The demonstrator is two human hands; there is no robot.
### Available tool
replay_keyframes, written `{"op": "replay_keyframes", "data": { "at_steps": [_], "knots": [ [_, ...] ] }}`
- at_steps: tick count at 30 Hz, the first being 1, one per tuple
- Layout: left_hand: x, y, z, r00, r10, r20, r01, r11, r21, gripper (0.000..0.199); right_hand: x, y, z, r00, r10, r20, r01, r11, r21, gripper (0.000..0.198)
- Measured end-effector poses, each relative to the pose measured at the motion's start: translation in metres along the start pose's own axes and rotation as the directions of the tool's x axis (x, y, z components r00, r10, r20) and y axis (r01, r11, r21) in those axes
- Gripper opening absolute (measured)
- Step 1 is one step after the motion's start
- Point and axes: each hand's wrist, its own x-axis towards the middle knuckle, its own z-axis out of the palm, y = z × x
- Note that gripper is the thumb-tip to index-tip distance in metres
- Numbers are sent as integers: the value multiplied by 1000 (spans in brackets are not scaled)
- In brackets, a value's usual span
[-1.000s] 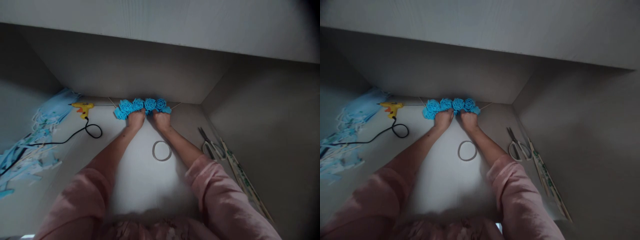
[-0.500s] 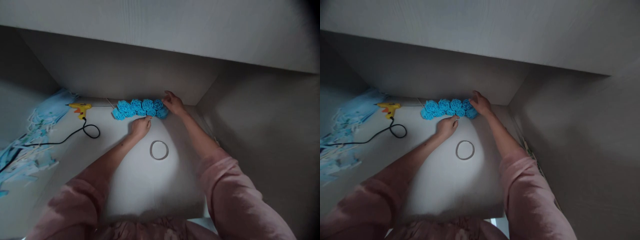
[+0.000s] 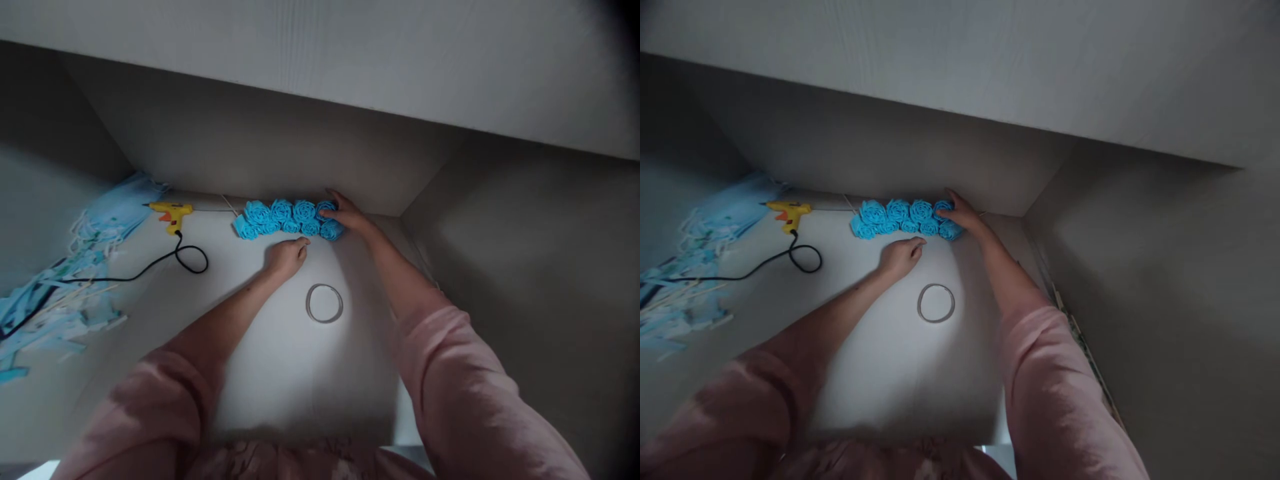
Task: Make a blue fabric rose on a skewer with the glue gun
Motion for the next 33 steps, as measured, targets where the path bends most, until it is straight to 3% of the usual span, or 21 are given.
{"op": "replay_keyframes", "data": {
  "at_steps": [7,18,33],
  "knots": [
    [2,-2,1,1000,-8,8,8,1000,3,36,-7,-1,-4,996,-61,61,54,993,105,99],
    [2,-3,2,1000,19,15,-18,1000,-13,35,-3,-2,-4,985,-78,154,90,993,-71,102],
    [2,-3,3,1000,20,19,-19,999,-31,33,-1,-4,-2,982,-74,172,100,984,-147,101]
  ]
}}
